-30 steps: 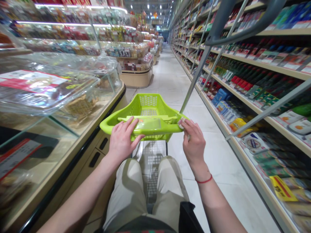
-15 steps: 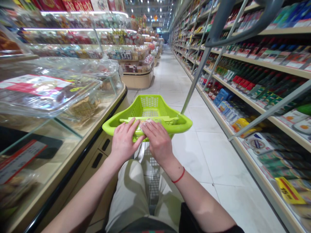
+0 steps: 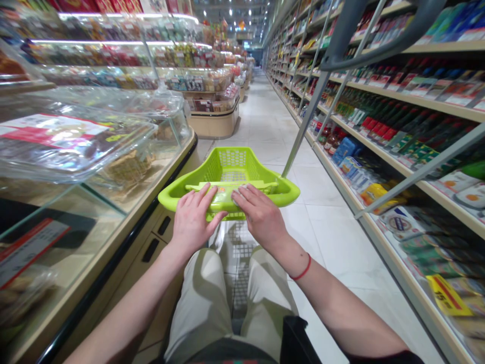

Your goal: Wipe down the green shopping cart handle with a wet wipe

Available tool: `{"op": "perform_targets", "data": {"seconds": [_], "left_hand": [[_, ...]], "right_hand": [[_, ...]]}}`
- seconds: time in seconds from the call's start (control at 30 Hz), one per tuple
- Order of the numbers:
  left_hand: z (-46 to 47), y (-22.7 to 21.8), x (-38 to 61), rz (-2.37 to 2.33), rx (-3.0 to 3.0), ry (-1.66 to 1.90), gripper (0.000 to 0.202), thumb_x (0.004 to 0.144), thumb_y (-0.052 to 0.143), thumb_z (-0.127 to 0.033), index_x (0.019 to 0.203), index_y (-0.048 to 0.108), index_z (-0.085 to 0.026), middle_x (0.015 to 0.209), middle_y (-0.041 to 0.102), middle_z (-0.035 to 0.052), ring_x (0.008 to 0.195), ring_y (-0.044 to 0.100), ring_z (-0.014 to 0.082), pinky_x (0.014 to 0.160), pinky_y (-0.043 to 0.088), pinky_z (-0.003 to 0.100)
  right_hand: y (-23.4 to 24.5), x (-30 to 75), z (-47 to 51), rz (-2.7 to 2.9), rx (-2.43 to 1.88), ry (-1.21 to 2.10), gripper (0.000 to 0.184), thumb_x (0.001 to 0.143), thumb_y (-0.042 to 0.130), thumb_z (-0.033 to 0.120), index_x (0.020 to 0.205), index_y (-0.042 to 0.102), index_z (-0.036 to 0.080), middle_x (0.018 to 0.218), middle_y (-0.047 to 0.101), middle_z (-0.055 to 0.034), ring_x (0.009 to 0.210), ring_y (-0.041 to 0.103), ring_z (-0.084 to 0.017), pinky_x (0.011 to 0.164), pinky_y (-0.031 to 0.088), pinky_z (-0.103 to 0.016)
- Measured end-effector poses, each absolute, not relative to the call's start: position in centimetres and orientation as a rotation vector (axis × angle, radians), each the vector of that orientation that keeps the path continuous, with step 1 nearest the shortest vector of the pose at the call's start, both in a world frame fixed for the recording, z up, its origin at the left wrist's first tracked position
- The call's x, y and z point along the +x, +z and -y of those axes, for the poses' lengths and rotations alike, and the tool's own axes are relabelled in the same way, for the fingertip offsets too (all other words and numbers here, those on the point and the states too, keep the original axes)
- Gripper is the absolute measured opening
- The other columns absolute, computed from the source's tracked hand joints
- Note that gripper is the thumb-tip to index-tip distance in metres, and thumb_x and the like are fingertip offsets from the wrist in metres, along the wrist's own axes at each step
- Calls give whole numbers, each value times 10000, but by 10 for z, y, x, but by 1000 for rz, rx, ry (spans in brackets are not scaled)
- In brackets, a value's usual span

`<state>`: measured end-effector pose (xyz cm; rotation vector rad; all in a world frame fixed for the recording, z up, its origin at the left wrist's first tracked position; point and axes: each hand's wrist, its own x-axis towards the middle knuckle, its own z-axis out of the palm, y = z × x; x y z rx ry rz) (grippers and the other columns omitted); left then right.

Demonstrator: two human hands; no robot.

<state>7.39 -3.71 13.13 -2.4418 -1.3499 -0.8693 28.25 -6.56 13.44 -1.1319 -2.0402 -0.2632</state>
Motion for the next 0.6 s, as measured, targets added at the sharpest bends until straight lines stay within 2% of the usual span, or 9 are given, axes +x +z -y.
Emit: {"op": "perform_targets", "data": {"seconds": [0.27, 0.47, 0.6], "left_hand": [[36, 132, 73, 1355, -2434, -862, 602, 890, 603, -488, 1388, 510, -163, 1420, 564, 155, 1192, 587, 333, 1055, 412, 496], [36, 129, 70, 1355, -2433, -906, 680, 894, 593, -501, 1442, 436, -130, 1416, 565, 170, 1234, 574, 331, 1091, 391, 500], [38, 130, 70, 1347, -2420, -926, 701, 886, 602, -503, 1442, 431, -112, 1443, 529, 197, 1312, 515, 337, 1164, 295, 545]], "right_hand": [[158, 261, 17, 2159, -1157, -133, 306, 935, 520, 151, 1158, 716, 226, 1193, 723, -72, 1171, 649, -239, 1064, 501, -446], [158, 302, 44, 2224, -984, 7, 345, 974, 495, 185, 1269, 657, 257, 1327, 651, -38, 1285, 565, -195, 1121, 460, -434], [160, 329, 61, 2280, -939, 94, 414, 960, 496, 135, 1323, 612, 296, 1348, 632, -7, 1312, 534, -175, 1131, 453, -435]]}}
